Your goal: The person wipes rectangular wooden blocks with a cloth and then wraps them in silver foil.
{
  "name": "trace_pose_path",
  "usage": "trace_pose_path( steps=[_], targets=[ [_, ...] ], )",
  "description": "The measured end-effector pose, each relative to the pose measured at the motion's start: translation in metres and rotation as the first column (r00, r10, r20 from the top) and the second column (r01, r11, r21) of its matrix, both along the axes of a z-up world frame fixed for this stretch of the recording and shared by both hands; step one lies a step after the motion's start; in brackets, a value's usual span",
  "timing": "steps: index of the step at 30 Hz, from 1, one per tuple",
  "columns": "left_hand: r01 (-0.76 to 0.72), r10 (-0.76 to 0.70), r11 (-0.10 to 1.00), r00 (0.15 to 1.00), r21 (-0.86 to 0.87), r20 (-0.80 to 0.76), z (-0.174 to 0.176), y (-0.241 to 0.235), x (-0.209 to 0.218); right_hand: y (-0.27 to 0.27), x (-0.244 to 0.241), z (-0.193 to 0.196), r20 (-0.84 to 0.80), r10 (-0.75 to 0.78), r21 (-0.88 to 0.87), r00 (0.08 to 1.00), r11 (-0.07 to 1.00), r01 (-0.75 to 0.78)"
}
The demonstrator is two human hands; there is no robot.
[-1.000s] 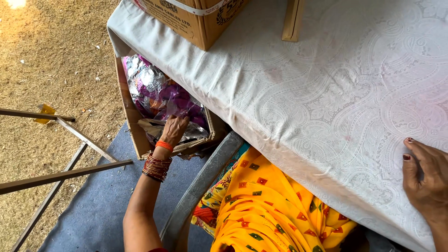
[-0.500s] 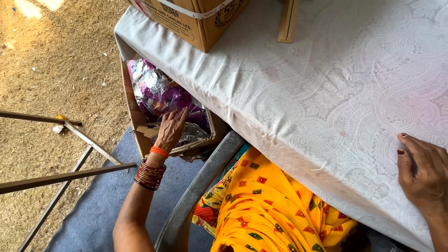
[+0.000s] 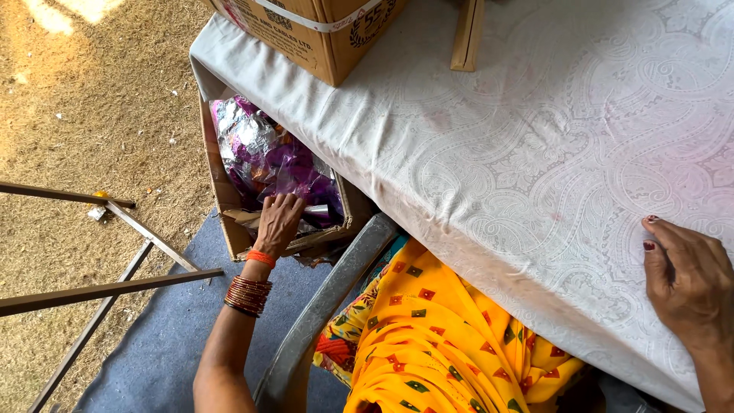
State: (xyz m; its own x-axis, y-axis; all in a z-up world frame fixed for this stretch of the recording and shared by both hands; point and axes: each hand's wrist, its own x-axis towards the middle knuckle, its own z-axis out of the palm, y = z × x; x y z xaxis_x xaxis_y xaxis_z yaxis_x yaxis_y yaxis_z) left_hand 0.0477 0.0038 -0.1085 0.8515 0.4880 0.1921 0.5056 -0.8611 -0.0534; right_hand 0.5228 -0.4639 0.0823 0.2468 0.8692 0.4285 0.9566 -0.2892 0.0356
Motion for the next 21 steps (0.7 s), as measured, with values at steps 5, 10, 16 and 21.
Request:
trace_pose_path(
  steps=[5,10,16,21],
  targets=[
    [-0.030,0.015,0.993,0.992,-0.118,-0.123,-0.046,0.029,-0.001,0.004,-0.007,0.008,-0.002,-0.032,0.012,0.999,0.999,0.032],
    [-0.135,0.064,0.962,0.957,-0.239,-0.283,-0.034,0.030,0.011,0.005,-0.010,0.009,-0.028,-0.039,0.018,0.999,0.999,0.040],
    [-0.059,0.038,0.965,0.996,-0.257,-0.083,-0.004,0.021,0.023,0.008,-0.013,0.014,-0.016,-0.044,0.014,0.999,0.999,0.044],
    [-0.134,0.068,0.930,0.978,-0.343,-0.199,0.027,0.019,0.021,0.009,-0.014,0.016,-0.002,-0.024,0.023,1.000,0.999,0.024]
  ],
)
